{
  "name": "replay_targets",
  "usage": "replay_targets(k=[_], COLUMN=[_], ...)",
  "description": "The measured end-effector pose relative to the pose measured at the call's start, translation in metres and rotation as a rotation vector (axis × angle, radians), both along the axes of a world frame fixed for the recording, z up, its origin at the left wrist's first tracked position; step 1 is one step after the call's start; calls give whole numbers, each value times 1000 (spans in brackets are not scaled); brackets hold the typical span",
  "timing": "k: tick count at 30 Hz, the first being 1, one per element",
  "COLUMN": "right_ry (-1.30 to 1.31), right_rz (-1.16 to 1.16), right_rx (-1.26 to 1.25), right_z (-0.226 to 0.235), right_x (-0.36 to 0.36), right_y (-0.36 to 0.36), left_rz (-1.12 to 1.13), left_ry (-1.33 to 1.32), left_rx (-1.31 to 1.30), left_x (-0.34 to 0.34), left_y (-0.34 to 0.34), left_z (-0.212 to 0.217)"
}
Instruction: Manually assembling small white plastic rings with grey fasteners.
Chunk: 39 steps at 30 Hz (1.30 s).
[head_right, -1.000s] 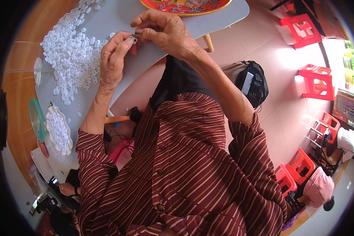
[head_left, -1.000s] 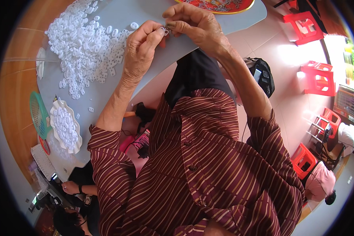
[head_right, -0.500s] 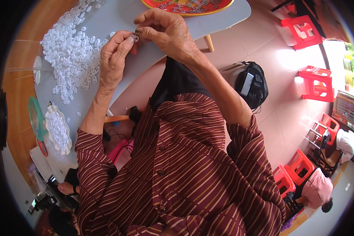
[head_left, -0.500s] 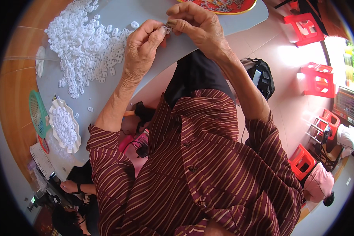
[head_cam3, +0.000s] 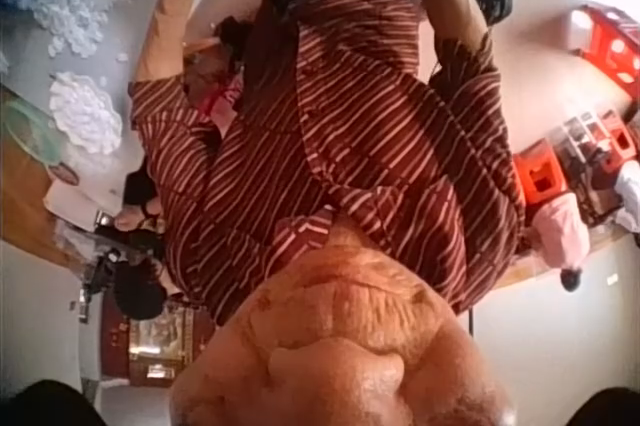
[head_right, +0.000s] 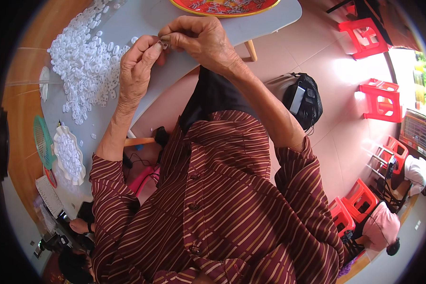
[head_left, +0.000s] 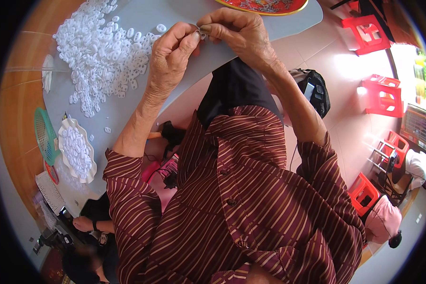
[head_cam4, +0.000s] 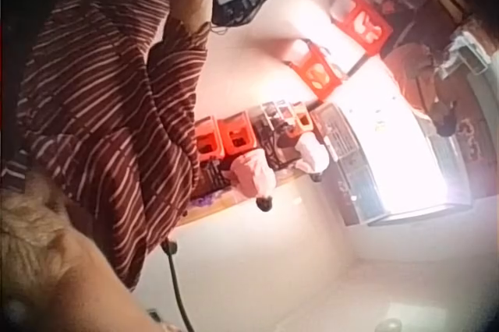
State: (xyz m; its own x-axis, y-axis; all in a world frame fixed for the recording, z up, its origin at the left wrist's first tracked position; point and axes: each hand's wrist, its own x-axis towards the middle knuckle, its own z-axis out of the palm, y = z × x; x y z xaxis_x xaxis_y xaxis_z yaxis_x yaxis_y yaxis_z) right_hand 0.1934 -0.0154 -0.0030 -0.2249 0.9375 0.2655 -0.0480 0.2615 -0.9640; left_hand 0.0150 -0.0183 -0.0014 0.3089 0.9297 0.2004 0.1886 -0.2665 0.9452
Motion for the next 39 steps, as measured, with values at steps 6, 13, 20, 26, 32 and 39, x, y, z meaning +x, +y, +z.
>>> replay_targets(k=[6,13,20,26,32,39], right_ry=[-133,-193,-8,-154,-229,-225], right_rz=[-58,-119,8,-57,-119,-88], right_rx=[74,3,-151,3,55,-33], right_z=[2,-16,20,14,20,20], right_x=[-1,-1,1,0,-3,-3], right_y=[2,15,4,5,0,2], left_rz=[-27,-66,-34,-49,-71,-58], left_ry=[-21,-64,-114,-63,-46,-57], left_rx=[30,100,65,37,55,41], left_x=[0,3,3,2,2,0], left_y=[0,4,-1,-2,-3,-1], left_z=[-2,-3,-3,-4,1,-4])
